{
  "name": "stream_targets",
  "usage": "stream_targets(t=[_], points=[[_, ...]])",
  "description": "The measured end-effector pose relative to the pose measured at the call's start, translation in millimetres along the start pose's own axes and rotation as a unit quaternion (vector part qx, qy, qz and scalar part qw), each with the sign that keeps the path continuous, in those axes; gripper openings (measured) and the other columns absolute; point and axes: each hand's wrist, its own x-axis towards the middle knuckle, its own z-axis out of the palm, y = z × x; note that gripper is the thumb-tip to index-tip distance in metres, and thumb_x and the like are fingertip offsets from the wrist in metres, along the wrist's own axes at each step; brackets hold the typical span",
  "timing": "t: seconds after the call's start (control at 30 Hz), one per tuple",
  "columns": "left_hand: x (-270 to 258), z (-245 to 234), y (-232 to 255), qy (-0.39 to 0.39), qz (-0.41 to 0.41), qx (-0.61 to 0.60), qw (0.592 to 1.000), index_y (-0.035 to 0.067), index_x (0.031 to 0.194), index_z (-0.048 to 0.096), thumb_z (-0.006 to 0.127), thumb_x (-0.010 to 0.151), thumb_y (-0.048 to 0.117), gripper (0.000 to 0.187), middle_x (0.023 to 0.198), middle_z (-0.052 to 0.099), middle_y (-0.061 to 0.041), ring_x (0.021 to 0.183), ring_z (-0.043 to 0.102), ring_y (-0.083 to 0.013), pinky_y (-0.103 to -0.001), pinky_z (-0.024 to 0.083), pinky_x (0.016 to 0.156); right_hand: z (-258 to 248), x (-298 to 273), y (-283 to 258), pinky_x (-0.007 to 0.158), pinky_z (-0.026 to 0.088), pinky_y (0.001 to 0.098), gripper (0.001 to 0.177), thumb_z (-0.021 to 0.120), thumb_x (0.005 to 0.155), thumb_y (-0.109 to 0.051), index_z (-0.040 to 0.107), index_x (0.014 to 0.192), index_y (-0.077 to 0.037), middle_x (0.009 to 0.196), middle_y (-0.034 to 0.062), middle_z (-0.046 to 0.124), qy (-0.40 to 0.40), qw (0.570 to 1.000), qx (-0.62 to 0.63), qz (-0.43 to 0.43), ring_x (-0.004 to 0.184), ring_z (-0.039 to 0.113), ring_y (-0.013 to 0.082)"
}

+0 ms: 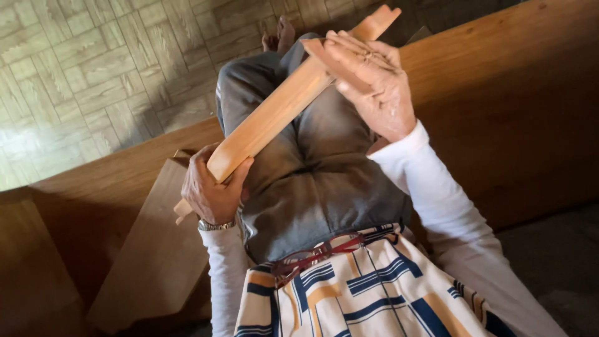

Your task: The person sits on the floor and sands a wooden piece using a sanding block. They hold the wood on their lap and rub the sanding block across the surface and edges to smooth it.

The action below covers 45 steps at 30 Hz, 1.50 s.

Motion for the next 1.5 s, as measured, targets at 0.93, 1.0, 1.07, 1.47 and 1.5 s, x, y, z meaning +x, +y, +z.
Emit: stream_targets(t=[0.93,1.0,1.07,1.47,1.5], points=[[5.5,-3.1,17.7,0.024,0.013,-0.020,0.999,0.008,0.108,0.067,0.085,0.082,0.054,0.055,0.101,0.073,-0.006,0.088,0.071,-0.0286,-0.040,0.053,0.081,6.4,-2.3,9.7,0.127,0.026,0.0411,0.054,0.073,0.104,-0.008,0.044,0.150,-0.003,0.149,0.0162,0.056,0.042,0.995,0.094,-0.005,0.133,0.054,0.0245],[7.2,-1.5,17.2,0.023,0.017,-0.021,0.999,0.009,0.109,0.067,0.086,0.082,0.052,0.054,0.101,0.073,-0.005,0.089,0.071,-0.0285,-0.041,0.053,0.081,14.7,7.6,-15.4,0.142,0.017,0.0417,0.089,0.087,0.091,0.006,0.025,0.154,-0.005,0.153,0.0183,0.047,0.041,0.963,0.267,0.013,0.150,0.045,0.0255],[7.0,-1.4,16.4,0.038,0.020,-0.020,0.999,0.008,0.108,0.067,0.085,0.083,0.053,0.054,0.101,0.073,-0.004,0.088,0.072,-0.0276,-0.040,0.054,0.080,9.6,25.8,-57.2,0.122,0.038,0.0499,0.035,0.079,0.105,0.003,0.072,0.139,-0.004,0.144,0.0154,0.067,-0.047,0.955,-0.202,-0.212,0.137,0.060,0.0373],[7.8,6.6,14.6,0.018,0.052,-0.015,0.998,0.010,0.103,0.060,0.062,0.094,0.055,0.046,0.085,0.059,-0.009,0.076,0.062,-0.0320,-0.044,0.046,0.071,47.7,24.6,-78.7,0.125,0.034,0.0518,0.051,0.078,0.098,0.018,0.071,0.141,-0.009,0.148,0.0114,0.064,-0.142,0.939,-0.121,-0.288,0.143,0.053,0.0309],[8.3,4.0,18.0,0.019,0.045,-0.014,0.999,0.010,0.103,0.060,0.062,0.094,0.055,0.046,0.085,0.059,-0.009,0.076,0.062,-0.0320,-0.044,0.046,0.071,36.4,26.9,-74.2,0.125,0.034,0.0518,0.051,0.078,0.098,0.018,0.071,0.141,-0.009,0.148,0.0114,0.064,-0.147,0.938,-0.118,-0.291,0.143,0.053,0.0309]])
